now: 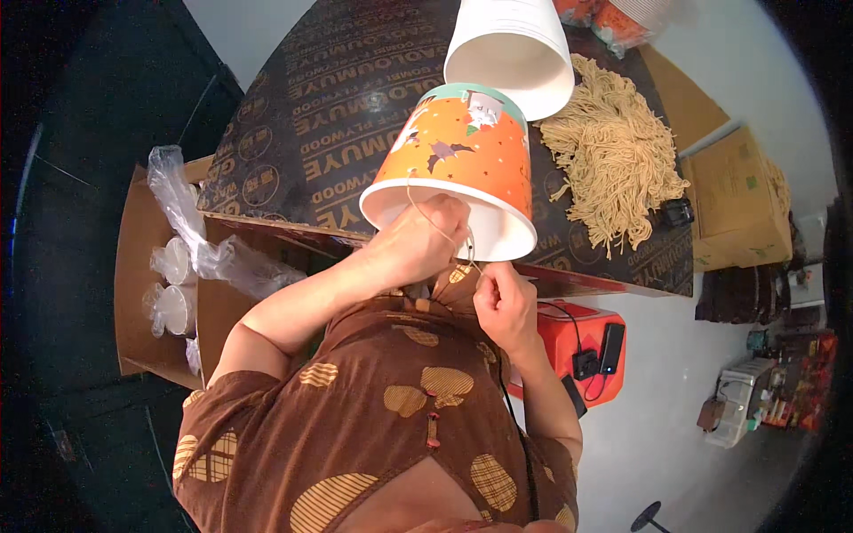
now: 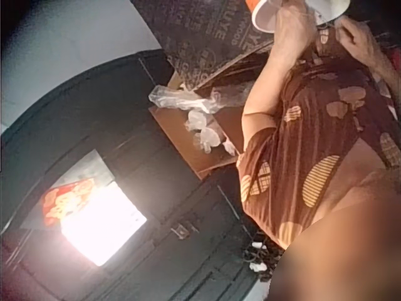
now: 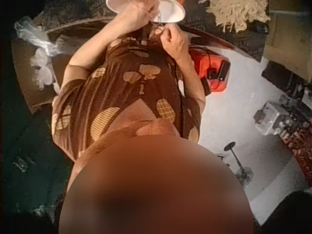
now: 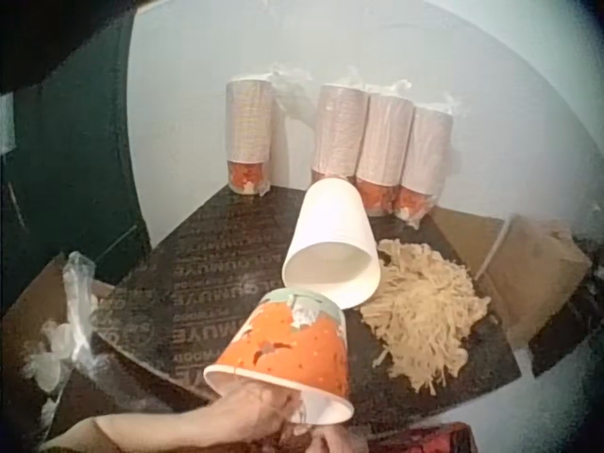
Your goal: Attaching yellow string handles to small plastic trick-or-treat buckets.
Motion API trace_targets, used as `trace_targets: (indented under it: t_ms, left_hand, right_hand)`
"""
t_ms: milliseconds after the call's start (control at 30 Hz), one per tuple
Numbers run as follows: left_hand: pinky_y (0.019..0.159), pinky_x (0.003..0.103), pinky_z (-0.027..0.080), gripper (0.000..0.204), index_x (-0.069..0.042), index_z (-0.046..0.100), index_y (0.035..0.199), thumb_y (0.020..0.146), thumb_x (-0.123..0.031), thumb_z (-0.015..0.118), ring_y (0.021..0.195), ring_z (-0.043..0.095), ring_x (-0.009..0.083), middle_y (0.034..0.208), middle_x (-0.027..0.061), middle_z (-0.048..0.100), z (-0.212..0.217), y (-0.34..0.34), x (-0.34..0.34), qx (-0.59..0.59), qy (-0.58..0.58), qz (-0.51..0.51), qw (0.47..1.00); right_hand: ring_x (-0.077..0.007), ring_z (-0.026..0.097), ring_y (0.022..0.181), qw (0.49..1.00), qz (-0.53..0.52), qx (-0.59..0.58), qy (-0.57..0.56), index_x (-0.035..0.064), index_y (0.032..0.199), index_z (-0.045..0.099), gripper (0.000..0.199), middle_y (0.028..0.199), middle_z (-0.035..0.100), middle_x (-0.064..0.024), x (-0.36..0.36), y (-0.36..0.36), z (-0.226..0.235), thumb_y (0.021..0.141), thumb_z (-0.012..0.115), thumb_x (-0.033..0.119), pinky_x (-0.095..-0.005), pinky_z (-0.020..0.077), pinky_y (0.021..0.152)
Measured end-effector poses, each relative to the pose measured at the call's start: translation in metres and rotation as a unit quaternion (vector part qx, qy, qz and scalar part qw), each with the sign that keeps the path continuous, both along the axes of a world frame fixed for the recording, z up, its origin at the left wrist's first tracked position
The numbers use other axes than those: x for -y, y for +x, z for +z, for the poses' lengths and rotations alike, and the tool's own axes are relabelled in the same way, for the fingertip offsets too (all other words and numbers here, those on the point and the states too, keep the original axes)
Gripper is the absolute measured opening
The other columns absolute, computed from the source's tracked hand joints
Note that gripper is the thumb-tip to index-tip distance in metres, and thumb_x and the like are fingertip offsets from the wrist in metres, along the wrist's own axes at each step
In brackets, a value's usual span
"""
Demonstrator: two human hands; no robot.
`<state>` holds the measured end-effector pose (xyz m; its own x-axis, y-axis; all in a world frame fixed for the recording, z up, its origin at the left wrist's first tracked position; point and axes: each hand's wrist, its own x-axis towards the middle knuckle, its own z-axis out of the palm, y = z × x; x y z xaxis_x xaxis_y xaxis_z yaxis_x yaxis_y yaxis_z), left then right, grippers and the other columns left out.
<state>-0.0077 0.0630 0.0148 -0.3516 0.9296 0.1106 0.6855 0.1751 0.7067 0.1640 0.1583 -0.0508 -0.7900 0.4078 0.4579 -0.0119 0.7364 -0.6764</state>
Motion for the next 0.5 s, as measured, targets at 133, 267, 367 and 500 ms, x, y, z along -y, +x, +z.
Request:
trace_targets:
  t_ms: [133,267,367,500]
  left_hand:
    - [0.060,0.040,0.050,0.016,0.004,0.058,0.078,0.085,-0.010,0.062,0.066,0.064,0.0324,0.067,0.0173,0.060,0.005,-0.006,0.003,0.078,-0.040,-0.022,0.996]
    - [0.049,0.028,0.038,0.018,0.000,0.060,0.075,0.088,-0.012,0.066,0.056,0.052,0.0087,0.064,-0.0006,0.056,-0.018,-0.007,0.002,0.207,0.015,-0.033,0.978]
    - [0.044,0.022,0.033,0.018,0.000,0.064,0.076,0.090,-0.010,0.065,0.050,0.049,0.0071,0.065,-0.0015,0.058,-0.014,-0.003,-0.001,0.449,-0.002,-0.019,0.893]
    - [0.042,0.020,0.032,0.014,0.002,0.067,0.083,0.091,-0.008,0.064,0.048,0.050,0.0062,0.066,0.0013,0.061,-0.011,-0.001,-0.005,0.506,-0.023,-0.008,0.862]
  right_hand:
    - [-0.0372,0.061,0.060,0.999,-0.038,0.020,-0.014,0.0023,0.089,0.052,0.013,0.072,0.058,-0.0173,0.000,0.000,-0.003,0.079,0.060,-0.003,-0.0434,0.0473,0.052]
    - [-0.0374,0.062,0.061,0.999,-0.044,0.033,-0.002,0.0025,0.089,0.053,0.013,0.073,0.060,-0.0170,0.002,-0.001,-0.003,0.080,0.061,-0.001,-0.0435,0.0479,0.053]
    - [-0.0354,0.060,0.056,0.999,-0.049,0.015,0.008,-0.0003,0.084,0.052,0.009,0.065,0.057,-0.0168,0.005,-0.004,-0.003,0.081,0.060,-0.003,-0.0409,0.0460,0.052]
    - [-0.0364,0.060,0.057,0.998,-0.056,0.026,0.010,-0.0010,0.086,0.054,0.008,0.066,0.057,-0.0187,0.006,-0.005,-0.004,0.081,0.060,-0.002,-0.0419,0.0461,0.052]
